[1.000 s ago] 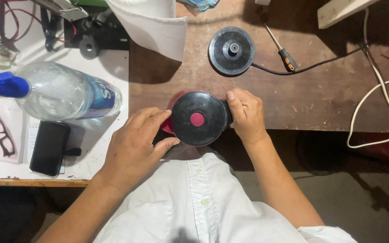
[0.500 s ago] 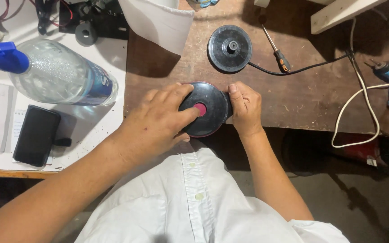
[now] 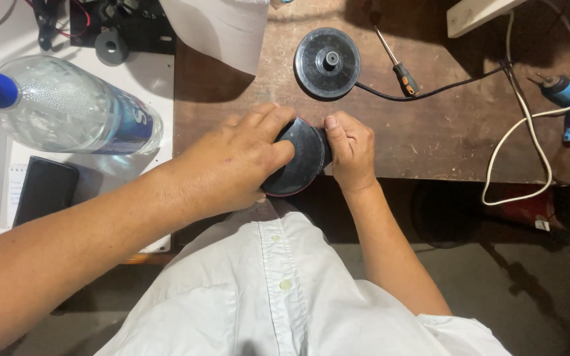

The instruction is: Assembling the handle and base components onto the body of an electric kettle.

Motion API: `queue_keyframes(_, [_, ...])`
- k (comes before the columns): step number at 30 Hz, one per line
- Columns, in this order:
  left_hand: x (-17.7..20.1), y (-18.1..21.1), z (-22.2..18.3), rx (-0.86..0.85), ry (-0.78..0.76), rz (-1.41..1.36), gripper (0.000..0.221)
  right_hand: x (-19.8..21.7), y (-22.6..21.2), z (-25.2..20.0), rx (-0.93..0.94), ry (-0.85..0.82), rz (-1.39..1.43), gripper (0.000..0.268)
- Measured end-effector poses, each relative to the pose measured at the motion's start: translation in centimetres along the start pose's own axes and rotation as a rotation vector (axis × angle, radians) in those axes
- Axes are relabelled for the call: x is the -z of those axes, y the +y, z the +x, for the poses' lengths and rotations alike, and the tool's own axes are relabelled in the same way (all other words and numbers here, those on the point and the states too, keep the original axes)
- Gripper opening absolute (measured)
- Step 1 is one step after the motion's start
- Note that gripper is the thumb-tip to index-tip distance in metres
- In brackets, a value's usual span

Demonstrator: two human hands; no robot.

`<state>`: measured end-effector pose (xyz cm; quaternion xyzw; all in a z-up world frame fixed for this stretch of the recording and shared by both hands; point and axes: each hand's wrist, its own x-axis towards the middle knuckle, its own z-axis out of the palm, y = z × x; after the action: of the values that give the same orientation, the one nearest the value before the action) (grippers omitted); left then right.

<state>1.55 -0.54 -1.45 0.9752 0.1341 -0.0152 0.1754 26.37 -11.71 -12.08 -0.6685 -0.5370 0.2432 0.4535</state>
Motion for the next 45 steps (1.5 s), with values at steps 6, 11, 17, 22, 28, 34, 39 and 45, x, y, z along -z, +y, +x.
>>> queue_keyframes(6, [2.1, -0.7, -1.5, 0.140, 0.073, -0.288, 0.101, 0.0, 0.6, -0.3, 0.005, 0.009, -0.019, 0.050])
queue_keyframes(11, [2.8, 1.7, -5.8, 0.700, 0.017, -0.585, 0.039, 0.0, 0.0, -0.3, 0.024, 0.008, -0.030, 0.050])
queue_keyframes(17, [2.7, 5.3, -5.7, 1.030, 0.199, -1.293, 0.058, -0.3, 0.2, 0.0, -0.011, 0.071, -0.018, 0.052])
queue_keyframes(22, [1.5, 5.9, -5.5, 1.005, 0.454, -1.470, 0.048, -0.3, 0.1, -0.1, -0.024, 0.061, -0.016, 0.053])
queue_keyframes(28, [2.4, 5.7, -3.0, 0.849, 0.552, -1.403, 0.025, -0.2, 1.3, -0.3, -0.023, 0.100, -0.031, 0.050])
queue_keyframes(34, [7.7, 5.7, 0.0, 0.909, 0.177, -1.395, 0.008, 0.4, 1.1, -0.3, -0.008, -0.005, -0.046, 0.053])
queue_keyframes(39, [9.6, 5.3, 0.5, 0.944, 0.030, -1.626, 0.011, 0.8, 0.5, -0.3, -0.065, -0.015, -0.050, 0.055])
queue_keyframes(45, [3.7, 4.1, 0.0, 0.806, 0.113, -1.566, 0.015, 1.1, 0.4, -0.3, -0.105, -0.012, -0.010, 0.053])
